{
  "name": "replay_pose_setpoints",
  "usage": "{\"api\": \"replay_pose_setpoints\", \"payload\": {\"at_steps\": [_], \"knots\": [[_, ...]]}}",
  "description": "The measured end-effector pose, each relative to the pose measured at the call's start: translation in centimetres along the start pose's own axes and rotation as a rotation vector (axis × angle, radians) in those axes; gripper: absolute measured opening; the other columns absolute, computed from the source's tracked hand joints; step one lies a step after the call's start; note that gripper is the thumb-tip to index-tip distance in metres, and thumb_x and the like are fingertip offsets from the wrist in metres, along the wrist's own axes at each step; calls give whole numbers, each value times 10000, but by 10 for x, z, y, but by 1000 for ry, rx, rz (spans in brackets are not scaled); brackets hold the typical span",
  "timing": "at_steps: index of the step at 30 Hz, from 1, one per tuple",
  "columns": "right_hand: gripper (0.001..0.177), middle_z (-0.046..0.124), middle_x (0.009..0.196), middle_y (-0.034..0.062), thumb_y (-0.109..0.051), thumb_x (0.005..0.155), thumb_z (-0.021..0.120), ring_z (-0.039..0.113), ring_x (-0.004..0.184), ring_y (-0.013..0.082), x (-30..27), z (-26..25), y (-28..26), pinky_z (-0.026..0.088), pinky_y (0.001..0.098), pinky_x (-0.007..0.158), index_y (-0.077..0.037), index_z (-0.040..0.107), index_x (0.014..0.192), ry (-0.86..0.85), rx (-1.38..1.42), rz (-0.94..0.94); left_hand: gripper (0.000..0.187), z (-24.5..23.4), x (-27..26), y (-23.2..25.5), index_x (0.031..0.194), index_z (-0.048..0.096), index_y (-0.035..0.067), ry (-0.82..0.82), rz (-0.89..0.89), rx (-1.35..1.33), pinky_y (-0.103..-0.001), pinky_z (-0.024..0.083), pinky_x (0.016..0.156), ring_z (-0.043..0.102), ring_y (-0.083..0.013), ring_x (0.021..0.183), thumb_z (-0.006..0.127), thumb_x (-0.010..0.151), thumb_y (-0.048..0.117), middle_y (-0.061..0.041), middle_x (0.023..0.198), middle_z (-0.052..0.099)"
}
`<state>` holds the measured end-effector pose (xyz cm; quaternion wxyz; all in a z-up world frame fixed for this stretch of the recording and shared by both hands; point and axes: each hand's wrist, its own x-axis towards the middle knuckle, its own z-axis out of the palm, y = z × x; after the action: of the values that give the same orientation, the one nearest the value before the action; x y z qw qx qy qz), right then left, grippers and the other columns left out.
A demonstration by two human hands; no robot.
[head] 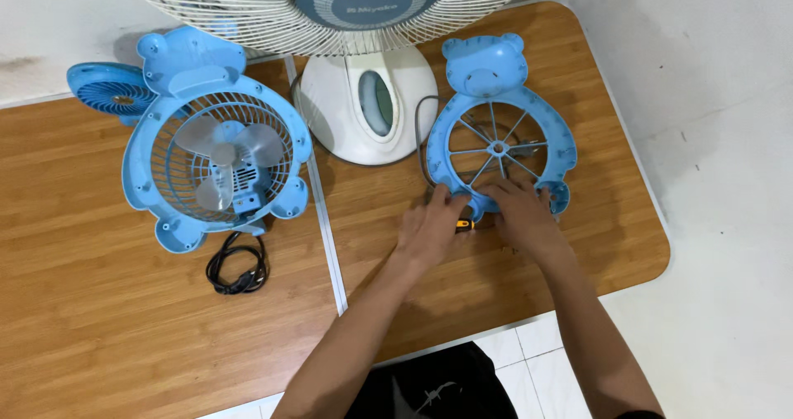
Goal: The person assembles a blue bear-shaped electric fan on a wooden table. They use a screwdriver to attach the fan blade to the motor, then secure the front and rear grilles with screws, completing the assembly.
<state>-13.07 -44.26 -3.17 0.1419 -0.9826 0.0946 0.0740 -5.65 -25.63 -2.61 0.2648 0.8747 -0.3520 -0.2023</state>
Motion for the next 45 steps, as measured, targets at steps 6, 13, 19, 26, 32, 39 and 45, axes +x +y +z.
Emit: {"api": "replay_pose_setpoints", "payload": {"at_steps": [6, 13, 19, 26, 32, 39, 45], "knots": [[597, 639, 1337, -17, 49, 782, 603, 547, 1279, 266, 6, -3, 1, 320, 699, 1028, -250, 644, 1297, 19, 58, -1, 421, 4, -2, -5, 1212, 693, 238, 88, 4, 17, -525, 565, 784, 680, -397, 995, 769, 805, 162, -129, 1236, 562], [640, 628, 1217, 8, -12, 776, 653, 572, 1129, 290, 4, -1, -30, 348, 660, 1005, -191, 628, 1390, 328, -171, -133, 332, -24, -16, -13, 1124, 729, 210, 272, 37, -24, -524, 548, 753, 686, -378, 969, 761, 803, 127, -95, 1153, 624], [684, 618, 1168, 62, -48, 762, 681, 569, 1095, 294, 2, -1, -87, 364, 624, 963, -180, 601, 1428, 386, -114, -105, 277, -62, -41, -32, 1089, 759, 225, 444, 26, -94, -498, 543, 730, 710, -355, 891, 767, 824, 146, -66, 1112, 718], [647, 625, 1183, 96, -63, 828, 677, 573, 1133, 307, 8, 17, -154, 377, 590, 998, -203, 596, 1454, 382, -227, -84, 330, -70, -78, -57, 1133, 746, 163, 662, -109, -244, -459, 562, 737, 710, -362, 924, 817, 825, 257, -116, 1110, 718], [585, 624, 1172, 176, -56, 841, 642, 615, 1079, 418, 12, 24, -183, 491, 557, 881, -137, 581, 1417, 201, 42, -131, 312, -54, -84, -86, 1186, 734, 141, 792, -163, -267, -444, 560, 880, 688, -383, 1088, 761, 886, 223, -156, 1267, 702], [418, 636, 1212, 196, -111, 913, 653, 625, 1042, 439, 18, 25, -204, 516, 515, 854, -75, 637, 1329, 122, 301, -162, 551, -39, -93, -106, 1456, 526, 152, 798, -176, -205, -497, 572, 823, 678, -450, 1061, 680, 929, 190, -210, 1472, 550], [408, 664, 1161, 207, -78, 903, 633, 638, 1071, 405, 34, 42, -201, 508, 471, 910, -34, 649, 1308, 76, 518, -232, 536, -24, -103, -109, 1485, 423, 191, 670, -324, -102, -556, 572, 665, 716, -458, 787, 616, 991, 268, -166, 1556, 486]]}}
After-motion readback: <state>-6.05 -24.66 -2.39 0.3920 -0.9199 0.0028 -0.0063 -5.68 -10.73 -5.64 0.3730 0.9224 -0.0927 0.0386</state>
